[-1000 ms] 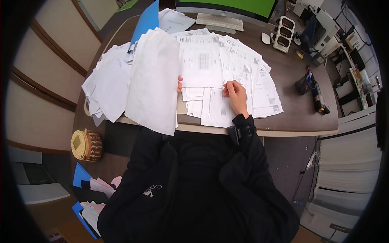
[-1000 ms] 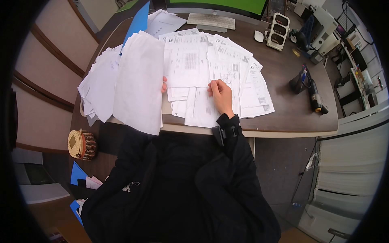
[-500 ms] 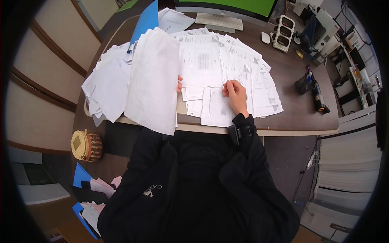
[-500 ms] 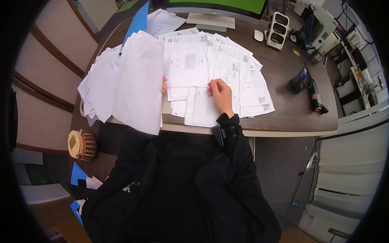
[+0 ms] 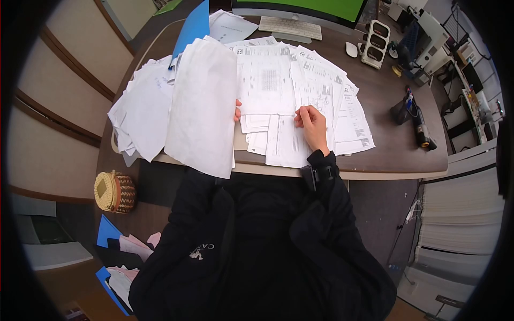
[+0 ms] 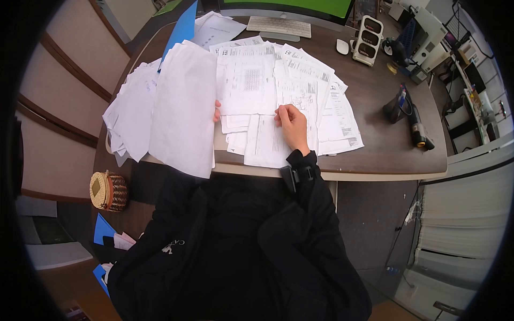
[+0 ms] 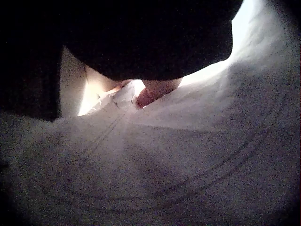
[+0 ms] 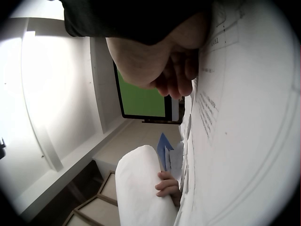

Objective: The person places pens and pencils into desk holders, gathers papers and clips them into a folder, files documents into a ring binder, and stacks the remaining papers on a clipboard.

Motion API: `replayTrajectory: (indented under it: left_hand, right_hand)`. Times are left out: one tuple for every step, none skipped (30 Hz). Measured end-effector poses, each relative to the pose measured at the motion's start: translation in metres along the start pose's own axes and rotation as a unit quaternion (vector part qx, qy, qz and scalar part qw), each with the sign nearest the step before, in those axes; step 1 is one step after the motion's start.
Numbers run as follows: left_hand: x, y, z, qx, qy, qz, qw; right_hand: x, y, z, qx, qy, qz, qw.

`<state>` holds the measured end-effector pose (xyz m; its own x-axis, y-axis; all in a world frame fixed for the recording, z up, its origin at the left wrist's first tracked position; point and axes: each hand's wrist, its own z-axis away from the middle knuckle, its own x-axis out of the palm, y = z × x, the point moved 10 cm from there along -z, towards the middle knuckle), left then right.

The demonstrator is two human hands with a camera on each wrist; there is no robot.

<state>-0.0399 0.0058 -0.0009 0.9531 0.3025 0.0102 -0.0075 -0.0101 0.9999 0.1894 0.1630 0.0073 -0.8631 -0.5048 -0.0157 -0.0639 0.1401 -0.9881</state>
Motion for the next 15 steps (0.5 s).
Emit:
replayTrajectory:
  left_hand:
    - [-0.001, 0.000, 0.001, 0.000, 0.000, -0.001, 1.000]
    - [0.001, -0.002, 0.005, 0.000, 0.000, -0.002, 1.000]
    - [0.004, -0.003, 0.002, 0.000, 0.000, -0.003, 1.000]
    - [0.004, -0.003, 0.001, 0.001, 0.000, -0.004, 1.000]
    - [0.003, -0.003, 0.003, 0.002, 0.000, -0.005, 1.000]
    - [0.003, -0.003, 0.002, 0.002, 0.000, -0.006, 1.000]
    - [0.003, -0.003, 0.002, 0.002, 0.000, -0.007, 1.000]
    - [0.001, -0.002, -0.005, 0.003, 0.000, -0.008, 1.000]
    - [0.000, -0.002, -0.005, 0.003, 0.001, -0.009, 1.000]
    - [-0.001, -0.002, -0.004, 0.003, 0.001, -0.010, 1.000]
    - [0.002, -0.003, -0.006, 0.003, 0.001, -0.011, 1.000]
    - [0.002, -0.004, -0.006, 0.003, 0.001, -0.012, 1.000]
    - [0.003, -0.004, -0.006, 0.003, 0.001, -0.013, 1.000]
    - [0.003, -0.004, -0.008, 0.003, 0.001, -0.014, 1.000]
    - [0.002, -0.004, -0.008, 0.004, 0.001, -0.015, 1.000]
  right_hand:
    - [0.000, 0.000, 0.000, 0.001, 0.000, 0.000, 1.000]
    - [0.000, -0.001, 0.001, 0.000, 0.001, 0.001, 1.000]
    - [0.000, -0.002, 0.001, 0.000, 0.001, 0.001, 1.000]
    - [0.000, -0.002, 0.000, 0.000, 0.001, 0.001, 1.000]
    - [0.000, -0.001, 0.000, -0.001, 0.000, 0.001, 1.000]
    - [0.000, -0.001, 0.000, -0.001, 0.000, 0.002, 1.000]
    - [0.000, -0.001, 0.001, 0.000, 0.000, 0.002, 1.000]
    - [0.000, -0.001, 0.001, -0.001, 0.000, 0.002, 1.000]
    - [0.000, -0.002, 0.001, -0.002, -0.001, 0.002, 1.000]
    - [0.000, -0.002, 0.000, -0.002, -0.001, 0.001, 1.000]
    - [0.000, -0.002, 0.000, -0.003, -0.001, 0.001, 1.000]
    - [0.000, -0.002, 0.000, -0.003, -0.001, 0.001, 1.000]
    - [0.000, -0.002, 0.000, -0.003, -0.001, 0.001, 1.000]
    - [0.000, -0.002, 0.000, -0.003, 0.000, 0.002, 1.000]
    - [0.000, -0.002, 0.000, -0.003, 0.001, 0.003, 1.000]
